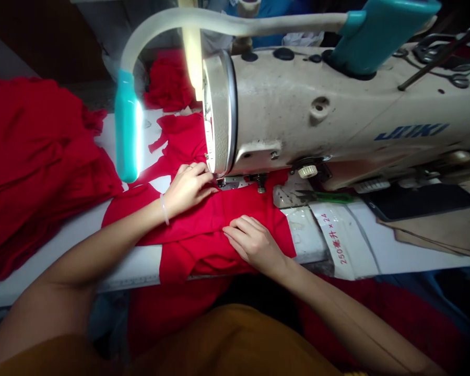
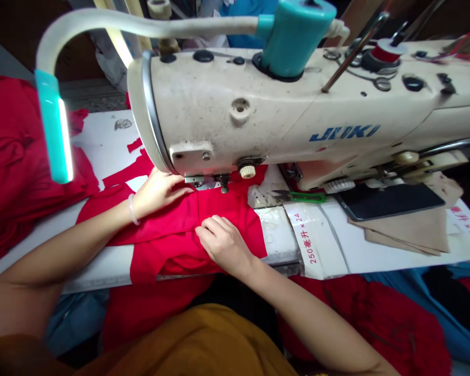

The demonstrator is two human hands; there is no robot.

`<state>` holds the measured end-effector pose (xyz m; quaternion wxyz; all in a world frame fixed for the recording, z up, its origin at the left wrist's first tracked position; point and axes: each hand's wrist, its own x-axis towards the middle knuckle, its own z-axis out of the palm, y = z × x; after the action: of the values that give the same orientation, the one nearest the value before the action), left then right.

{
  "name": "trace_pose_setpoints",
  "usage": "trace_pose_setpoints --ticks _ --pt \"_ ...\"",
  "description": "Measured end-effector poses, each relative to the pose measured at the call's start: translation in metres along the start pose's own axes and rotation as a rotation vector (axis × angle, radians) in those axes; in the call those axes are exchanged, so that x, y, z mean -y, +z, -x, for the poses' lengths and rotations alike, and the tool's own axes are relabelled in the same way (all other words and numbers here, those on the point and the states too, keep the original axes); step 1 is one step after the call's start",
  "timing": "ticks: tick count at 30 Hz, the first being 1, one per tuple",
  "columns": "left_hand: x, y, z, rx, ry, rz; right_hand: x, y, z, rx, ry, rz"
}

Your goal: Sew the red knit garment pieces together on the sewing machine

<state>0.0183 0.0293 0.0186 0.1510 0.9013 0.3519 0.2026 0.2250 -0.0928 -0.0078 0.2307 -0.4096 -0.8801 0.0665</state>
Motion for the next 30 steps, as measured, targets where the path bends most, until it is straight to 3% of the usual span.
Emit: trace_pose_setpoints --ticks 2,5,9,14,18,22,27,30 --pt "-0.022 0.0 0.02 0.004 -0.014 0.017 -0.003 -0.001 0.003 0.001 -0.005 -0.051" --pt "-0.046 0.009 0.056 0.093 0.068 0.148 -0.007 -0.003 0.009 -0.019 -0.014 -0.132" --pt "-0.047 0.022 0.083 0.121 0.112 0.098 -0.005 -0.009 0.019 -0.024 -0.043 -0.18" --pt "-0.039 0.017 0.078 0.176 0.126 0.082 0.003 -0.023 0.024 0.112 -0.046 -0.241" --pt "-0.041 0.013 0.075 0.152 0.126 0.034 -0.002 -0.024 0.023 0.083 -0.008 -0.321" --pt "-0.04 0.013 0.074 0.178 0.158 0.021 -0.004 -0.015 0.02 0.035 0.053 -0.191" --pt "-0.036 0.013 0.076 0.226 0.209 0.027 -0.005 -0.007 0.024 0.01 -0.011 -0.043" --pt "-0.033 0.011 0.076 0.247 0.196 -0.027 -0.008 -0.006 0.024 0.021 0.049 -0.003"
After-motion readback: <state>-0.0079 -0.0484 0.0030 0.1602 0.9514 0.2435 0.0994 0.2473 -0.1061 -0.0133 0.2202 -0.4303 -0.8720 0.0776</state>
